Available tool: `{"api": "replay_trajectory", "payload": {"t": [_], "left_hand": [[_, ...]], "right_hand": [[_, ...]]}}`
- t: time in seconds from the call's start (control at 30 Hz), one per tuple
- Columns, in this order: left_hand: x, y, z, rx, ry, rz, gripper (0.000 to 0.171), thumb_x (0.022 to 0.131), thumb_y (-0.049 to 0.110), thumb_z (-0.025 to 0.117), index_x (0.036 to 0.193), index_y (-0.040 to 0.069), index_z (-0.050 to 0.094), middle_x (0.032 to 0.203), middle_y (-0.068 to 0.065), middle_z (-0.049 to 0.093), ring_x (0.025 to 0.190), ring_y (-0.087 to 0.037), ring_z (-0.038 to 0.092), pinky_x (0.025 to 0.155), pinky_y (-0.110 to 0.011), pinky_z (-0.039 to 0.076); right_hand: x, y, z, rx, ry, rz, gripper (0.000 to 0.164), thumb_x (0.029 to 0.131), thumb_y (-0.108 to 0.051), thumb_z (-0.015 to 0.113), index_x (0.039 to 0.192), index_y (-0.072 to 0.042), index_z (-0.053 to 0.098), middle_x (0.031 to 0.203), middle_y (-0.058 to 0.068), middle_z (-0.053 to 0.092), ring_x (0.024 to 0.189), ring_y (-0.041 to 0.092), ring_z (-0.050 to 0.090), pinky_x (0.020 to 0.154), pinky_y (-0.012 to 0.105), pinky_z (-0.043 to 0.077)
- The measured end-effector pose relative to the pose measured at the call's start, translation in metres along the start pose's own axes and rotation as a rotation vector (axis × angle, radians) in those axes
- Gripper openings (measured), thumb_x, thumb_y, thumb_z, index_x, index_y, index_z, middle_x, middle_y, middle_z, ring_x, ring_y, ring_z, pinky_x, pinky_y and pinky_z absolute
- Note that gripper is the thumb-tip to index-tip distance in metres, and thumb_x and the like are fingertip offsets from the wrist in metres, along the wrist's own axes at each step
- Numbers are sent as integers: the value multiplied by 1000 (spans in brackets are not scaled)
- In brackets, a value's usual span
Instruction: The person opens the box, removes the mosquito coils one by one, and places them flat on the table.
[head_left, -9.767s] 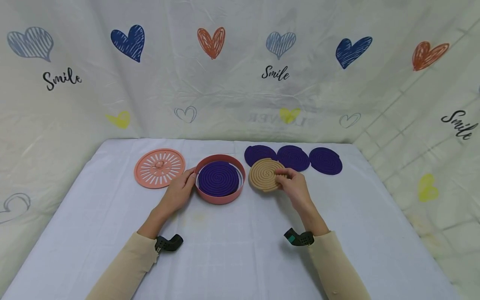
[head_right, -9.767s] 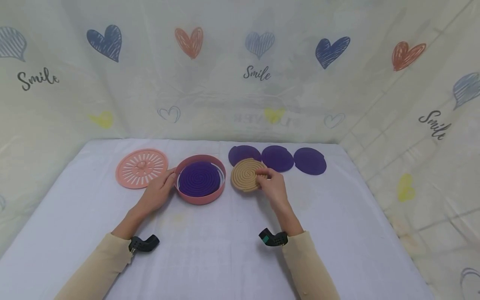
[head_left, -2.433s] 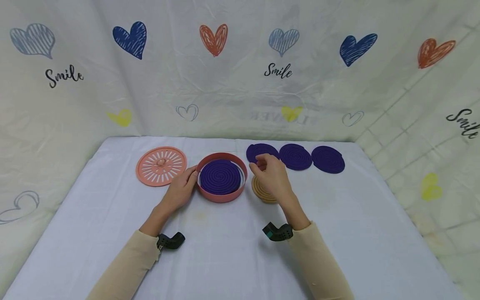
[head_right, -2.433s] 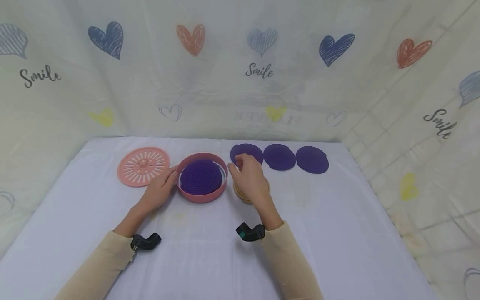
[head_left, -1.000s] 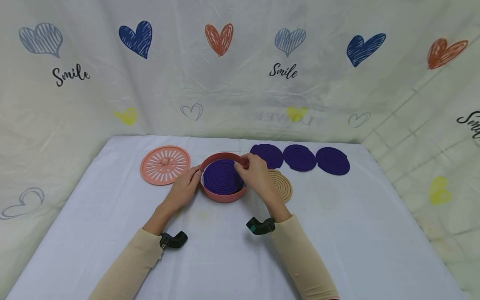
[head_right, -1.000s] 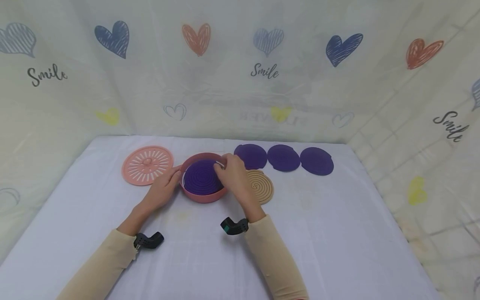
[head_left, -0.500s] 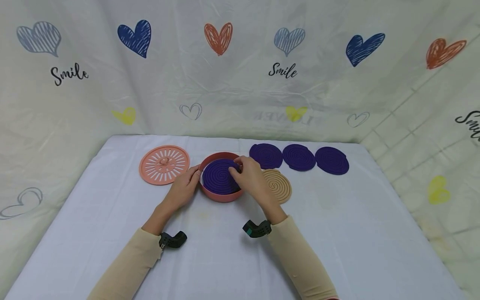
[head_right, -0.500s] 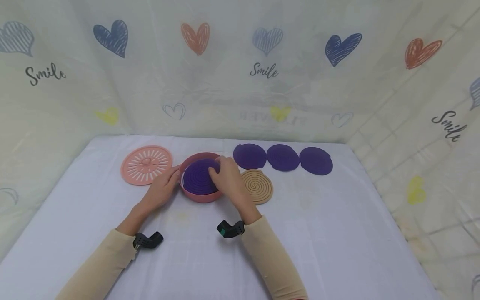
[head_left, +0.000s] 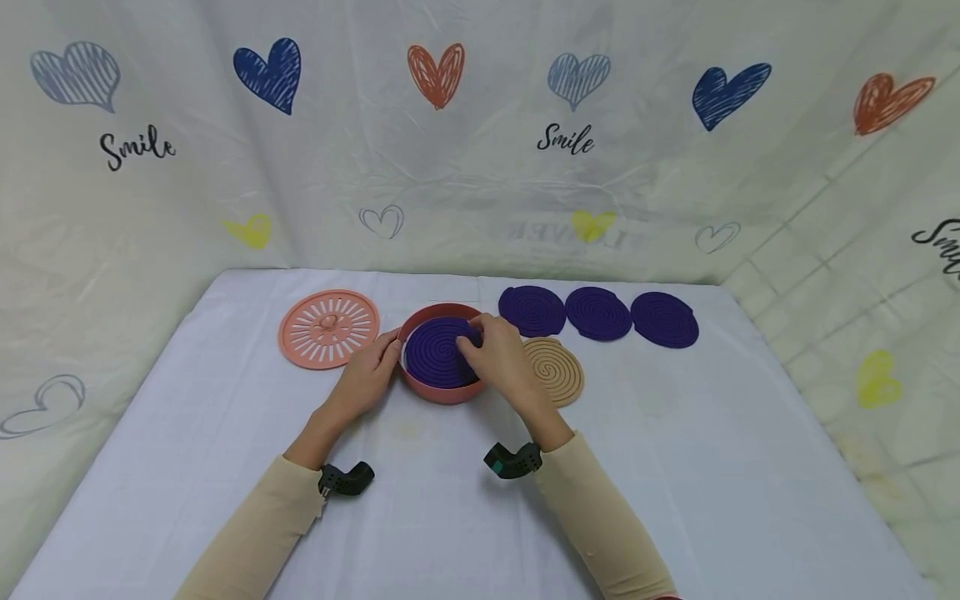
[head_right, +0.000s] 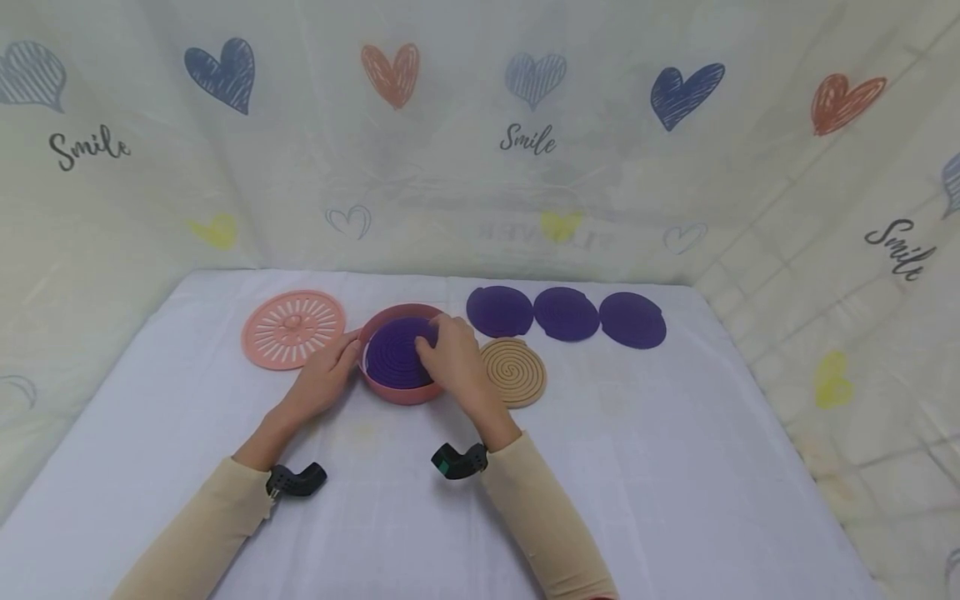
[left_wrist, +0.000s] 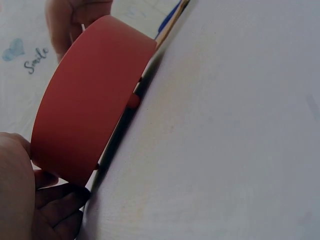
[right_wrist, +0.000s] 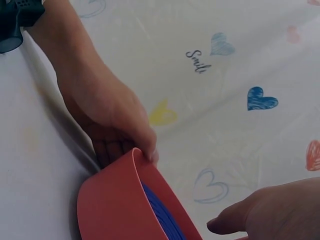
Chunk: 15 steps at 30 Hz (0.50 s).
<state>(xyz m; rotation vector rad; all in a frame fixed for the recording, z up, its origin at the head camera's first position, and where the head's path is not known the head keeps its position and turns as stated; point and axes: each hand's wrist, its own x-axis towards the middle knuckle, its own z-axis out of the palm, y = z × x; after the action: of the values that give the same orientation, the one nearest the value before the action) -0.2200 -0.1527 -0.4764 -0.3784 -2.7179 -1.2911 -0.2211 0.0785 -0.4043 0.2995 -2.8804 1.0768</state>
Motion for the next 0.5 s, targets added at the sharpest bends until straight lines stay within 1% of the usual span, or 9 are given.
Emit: {"api": "replay_trajectory", "payload": {"t": [0.3, 0.5], "left_hand": [[-1, 2, -1, -4, 0, -8, 46, 108, 34, 39, 148, 12, 51, 146, -10, 58, 139, -28, 50, 116, -50, 41], [-1, 2, -1, 2, -6, -13, 47, 109, 35, 39, 148, 11, 50, 146, -10, 57, 140, -29, 50, 116, -50, 41]], "right_hand": [[0, 0, 0, 2, 12, -31, 34, 98, -17, 61, 125, 2, 65, 124, 18, 69, 121, 31, 64, 99, 43, 56], [-1, 0, 1, 24, 33, -27, 34, 97, -18, 63, 125, 1, 64, 122, 18, 69, 116, 30, 66, 96, 42, 57]]}}
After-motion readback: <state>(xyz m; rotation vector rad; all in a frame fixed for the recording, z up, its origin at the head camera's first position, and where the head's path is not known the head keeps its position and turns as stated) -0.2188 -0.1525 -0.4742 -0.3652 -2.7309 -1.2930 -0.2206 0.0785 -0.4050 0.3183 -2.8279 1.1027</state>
